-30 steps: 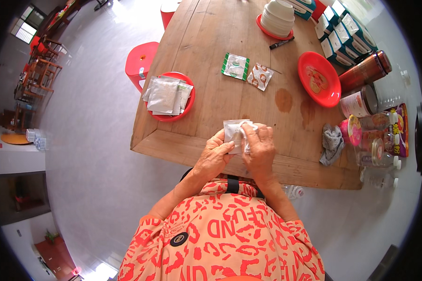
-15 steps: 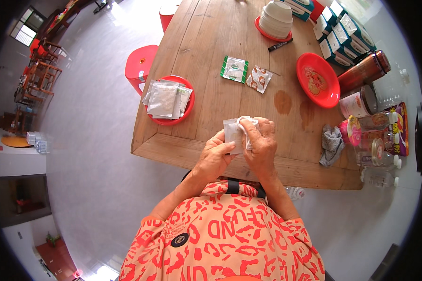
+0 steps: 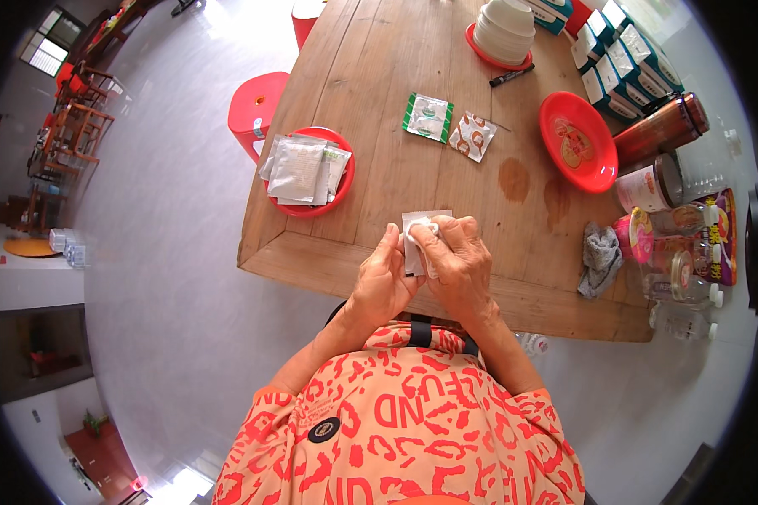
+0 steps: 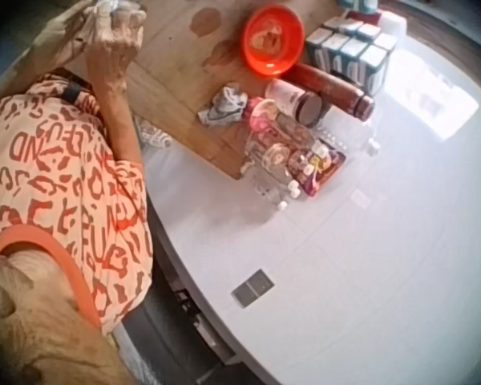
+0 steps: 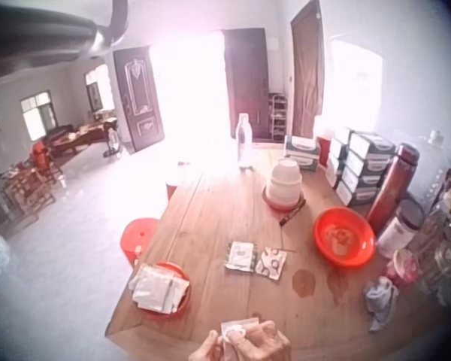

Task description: The person wipes the surface of small sealed packets with a white cloth, handling them one at a time. They pick up each packet from a red bowl, wipe it, and place it on the wooden table, repeating the process for several packets.

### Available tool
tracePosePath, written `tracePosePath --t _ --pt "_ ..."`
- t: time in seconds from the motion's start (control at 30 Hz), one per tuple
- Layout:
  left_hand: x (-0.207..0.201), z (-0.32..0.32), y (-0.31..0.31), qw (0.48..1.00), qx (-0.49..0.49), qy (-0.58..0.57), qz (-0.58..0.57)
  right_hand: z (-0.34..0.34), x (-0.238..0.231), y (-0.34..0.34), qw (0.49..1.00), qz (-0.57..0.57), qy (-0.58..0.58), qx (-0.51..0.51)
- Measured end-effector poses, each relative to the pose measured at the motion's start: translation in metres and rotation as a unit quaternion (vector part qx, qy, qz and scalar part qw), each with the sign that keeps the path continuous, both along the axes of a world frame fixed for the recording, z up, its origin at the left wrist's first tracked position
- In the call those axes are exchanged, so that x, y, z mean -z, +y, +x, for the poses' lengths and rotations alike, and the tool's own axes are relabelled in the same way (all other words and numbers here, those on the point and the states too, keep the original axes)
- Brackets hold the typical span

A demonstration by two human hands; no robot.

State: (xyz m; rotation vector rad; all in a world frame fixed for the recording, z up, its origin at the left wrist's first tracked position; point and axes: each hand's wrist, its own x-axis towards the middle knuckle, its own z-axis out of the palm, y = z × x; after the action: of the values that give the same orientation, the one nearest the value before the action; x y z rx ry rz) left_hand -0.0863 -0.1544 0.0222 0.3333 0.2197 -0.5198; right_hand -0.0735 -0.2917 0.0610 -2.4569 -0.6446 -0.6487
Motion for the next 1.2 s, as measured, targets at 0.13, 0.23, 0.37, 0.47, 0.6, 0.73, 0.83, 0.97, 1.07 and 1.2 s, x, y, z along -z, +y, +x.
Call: tracePosePath --t 0.13,0.23,0.37,0.47,0.6,0.73,0.83,0.97,1.07,1.2 --pt "0.001 0.003 0.003 1.0 -0.011 -0.002 0.007 -0.002 0.004 0.002 0.999 -0.01 -0.009 -0.049" --pt "-0.001 0.003 0.003 0.999 -0.021 0.018 0.019 -0.011 0.005 -0.001 0.995 -0.017 0.004 -0.1" --pt "0.006 -0.002 0.004 0.997 0.011 -0.003 0.071 -0.019 0.003 -0.01 0.988 -0.015 0.048 -0.144" --pt "0.021 -0.004 0.005 0.998 -0.014 -0.017 0.056 -0.019 0.002 -0.017 0.99 0.007 0.061 -0.125" --pt "0.014 -0.003 0.002 0.998 -0.018 -0.01 0.053 -0.009 0.006 -0.019 0.999 0.04 0.033 -0.001" --pt "0.0 -0.002 -0.003 0.997 -0.048 0.01 0.058 -0.004 0.007 -0.018 0.998 0.029 0.006 0.062" --pt "0.0 -0.001 -0.002 0.994 -0.07 0.017 0.079 -0.015 0.014 -0.012 0.998 0.03 0.004 0.048" --pt "-0.003 -0.001 -0.002 0.992 -0.078 0.012 0.102 -0.033 0.016 0.003 0.999 0.043 0.016 0.007" --pt "0.003 -0.001 -0.001 0.995 -0.08 -0.013 0.065 -0.038 0.015 0.011 0.998 0.057 0.016 -0.01" --pt "-0.009 -0.004 -0.002 0.993 -0.09 0.003 0.076 -0.032 0.014 0.002 0.997 0.067 0.025 0.043"
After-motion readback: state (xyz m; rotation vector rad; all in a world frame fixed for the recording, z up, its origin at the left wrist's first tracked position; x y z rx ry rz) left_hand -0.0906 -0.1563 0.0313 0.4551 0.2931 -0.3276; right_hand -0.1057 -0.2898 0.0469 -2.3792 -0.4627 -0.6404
